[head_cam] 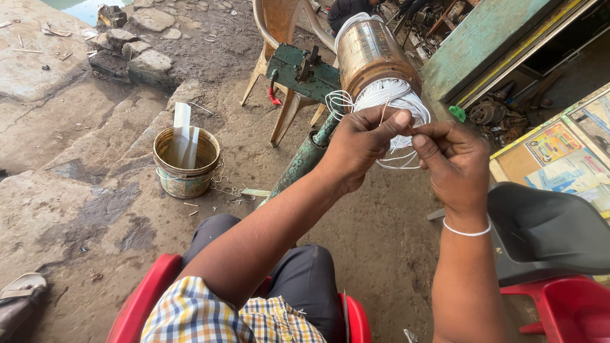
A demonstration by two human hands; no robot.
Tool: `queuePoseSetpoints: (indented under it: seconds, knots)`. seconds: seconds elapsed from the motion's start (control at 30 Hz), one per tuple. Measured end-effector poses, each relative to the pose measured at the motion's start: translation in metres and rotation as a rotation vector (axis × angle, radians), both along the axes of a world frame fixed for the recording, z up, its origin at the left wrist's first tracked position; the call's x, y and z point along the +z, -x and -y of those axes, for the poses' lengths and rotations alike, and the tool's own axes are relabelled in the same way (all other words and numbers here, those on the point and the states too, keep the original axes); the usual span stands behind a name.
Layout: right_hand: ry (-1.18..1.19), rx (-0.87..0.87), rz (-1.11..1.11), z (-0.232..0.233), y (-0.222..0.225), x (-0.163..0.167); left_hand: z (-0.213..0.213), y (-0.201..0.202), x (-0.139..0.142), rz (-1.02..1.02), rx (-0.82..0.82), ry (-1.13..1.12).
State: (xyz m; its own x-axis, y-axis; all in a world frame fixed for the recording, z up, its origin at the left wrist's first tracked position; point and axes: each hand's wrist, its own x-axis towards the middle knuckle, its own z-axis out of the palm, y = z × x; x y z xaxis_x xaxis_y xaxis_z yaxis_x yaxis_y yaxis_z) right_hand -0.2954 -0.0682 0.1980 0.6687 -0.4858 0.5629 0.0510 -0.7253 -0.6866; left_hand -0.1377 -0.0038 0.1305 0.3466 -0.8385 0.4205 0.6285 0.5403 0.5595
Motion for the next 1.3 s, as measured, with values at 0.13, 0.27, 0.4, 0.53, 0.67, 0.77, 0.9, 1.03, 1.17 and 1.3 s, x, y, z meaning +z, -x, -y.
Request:
queuePoseSetpoints:
  seconds: [0.13, 0.27, 0.4, 0.53, 0.67, 0.77, 0.9, 1.03, 1.17, 1.3]
  knots:
    - [0.019, 0.047, 0.069, -0.003, -0.004, -0.002, 0.001, 0.008, -0.001, 0.015, 0.153, 0.001]
    - [0.037, 0.036, 0.092, -0.003, -0.008, -0.001, -0.002, 0.009, 0.000, 0.070, 0.225, 0.039]
    - [0.077, 0.000, 0.050, -0.002, -0.006, -0.001, -0.004, -0.003, 0.001, 0.156, 0.238, 0.109]
    - [0.105, -0.005, 0.019, -0.001, -0.008, -0.002, -0.005, 0.000, 0.004, 0.193, 0.379, 0.084]
    - [0.035, 0.013, 0.055, -0.003, -0.012, -0.002, -0.012, 0.016, 0.007, 0.316, 0.719, 0.033]
    - [0.031, 0.031, 0.097, -0.008, -0.014, -0.004, -0.016, 0.018, 0.010, 0.350, 0.809, -0.026]
    - [0.307, -0.128, 0.144, -0.013, -0.020, -0.011, -0.010, 0.009, 0.014, 0.161, 0.595, -0.041]
    - [0.854, -0.300, 0.133, -0.014, -0.025, -0.015, -0.005, 0.002, 0.008, 0.134, 0.484, -0.004]
    - [0.826, -0.233, 0.114, -0.016, -0.026, -0.013, -0.003, -0.003, -0.001, 0.166, 0.473, 0.063]
    - [0.737, -0.202, 0.122, -0.019, -0.025, -0.011, 0.002, -0.006, -0.003, 0.148, 0.391, 0.137]
